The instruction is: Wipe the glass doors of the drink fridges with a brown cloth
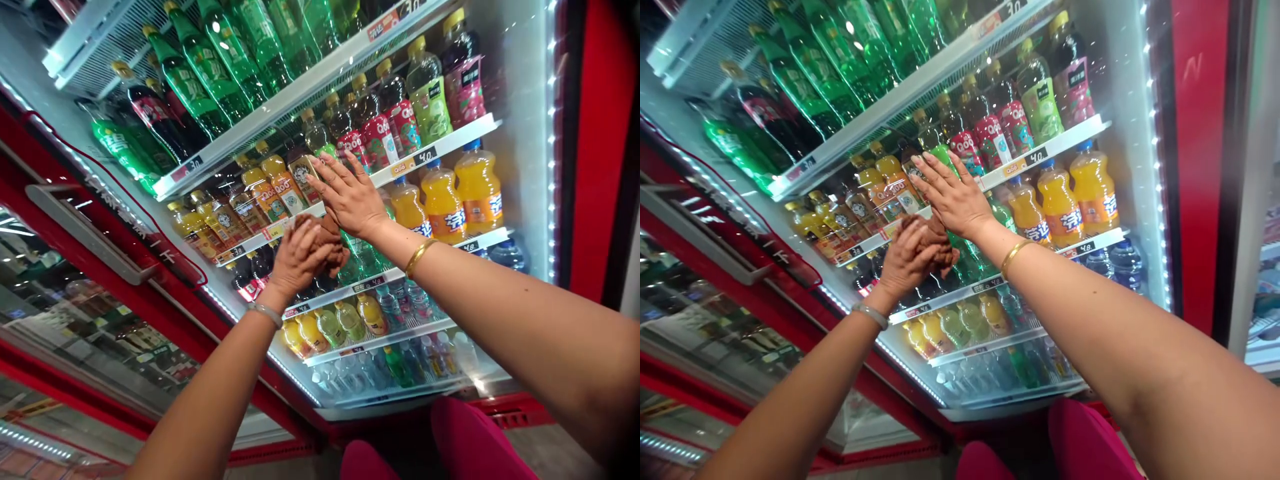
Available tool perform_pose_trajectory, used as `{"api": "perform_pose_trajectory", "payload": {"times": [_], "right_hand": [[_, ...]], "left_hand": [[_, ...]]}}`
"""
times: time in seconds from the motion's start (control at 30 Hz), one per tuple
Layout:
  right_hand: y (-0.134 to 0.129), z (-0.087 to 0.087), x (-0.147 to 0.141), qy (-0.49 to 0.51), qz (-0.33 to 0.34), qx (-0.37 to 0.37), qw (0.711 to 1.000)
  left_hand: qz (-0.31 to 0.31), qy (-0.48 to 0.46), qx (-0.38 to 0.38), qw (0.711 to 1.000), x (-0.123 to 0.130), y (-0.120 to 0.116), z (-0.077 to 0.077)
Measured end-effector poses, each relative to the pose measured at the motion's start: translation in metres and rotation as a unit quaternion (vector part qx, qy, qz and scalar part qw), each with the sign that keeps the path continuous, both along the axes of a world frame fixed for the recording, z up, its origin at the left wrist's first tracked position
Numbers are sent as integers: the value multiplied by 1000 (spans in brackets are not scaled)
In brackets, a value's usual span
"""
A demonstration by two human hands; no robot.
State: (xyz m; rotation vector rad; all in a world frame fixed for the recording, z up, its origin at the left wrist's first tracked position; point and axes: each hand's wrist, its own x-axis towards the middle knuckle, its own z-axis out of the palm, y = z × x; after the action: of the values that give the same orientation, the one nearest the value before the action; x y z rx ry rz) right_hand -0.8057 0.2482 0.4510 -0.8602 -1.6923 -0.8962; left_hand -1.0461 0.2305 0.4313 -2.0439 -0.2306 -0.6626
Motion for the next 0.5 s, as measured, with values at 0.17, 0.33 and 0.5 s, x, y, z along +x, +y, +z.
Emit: {"api": "perform_pose_trajectory", "payload": {"times": [0.17,0.33,0.5], "right_hand": [[-6,1,-1,16,44,-28,999],[-5,2,-1,30,70,-38,996],[-5,2,1,8,42,-38,998]], "left_hand": [[108,-336,16,936,10,-3,30],[21,-128,-33,991,16,-1,-21],[17,-22,-93,995,-9,1,6]]}}
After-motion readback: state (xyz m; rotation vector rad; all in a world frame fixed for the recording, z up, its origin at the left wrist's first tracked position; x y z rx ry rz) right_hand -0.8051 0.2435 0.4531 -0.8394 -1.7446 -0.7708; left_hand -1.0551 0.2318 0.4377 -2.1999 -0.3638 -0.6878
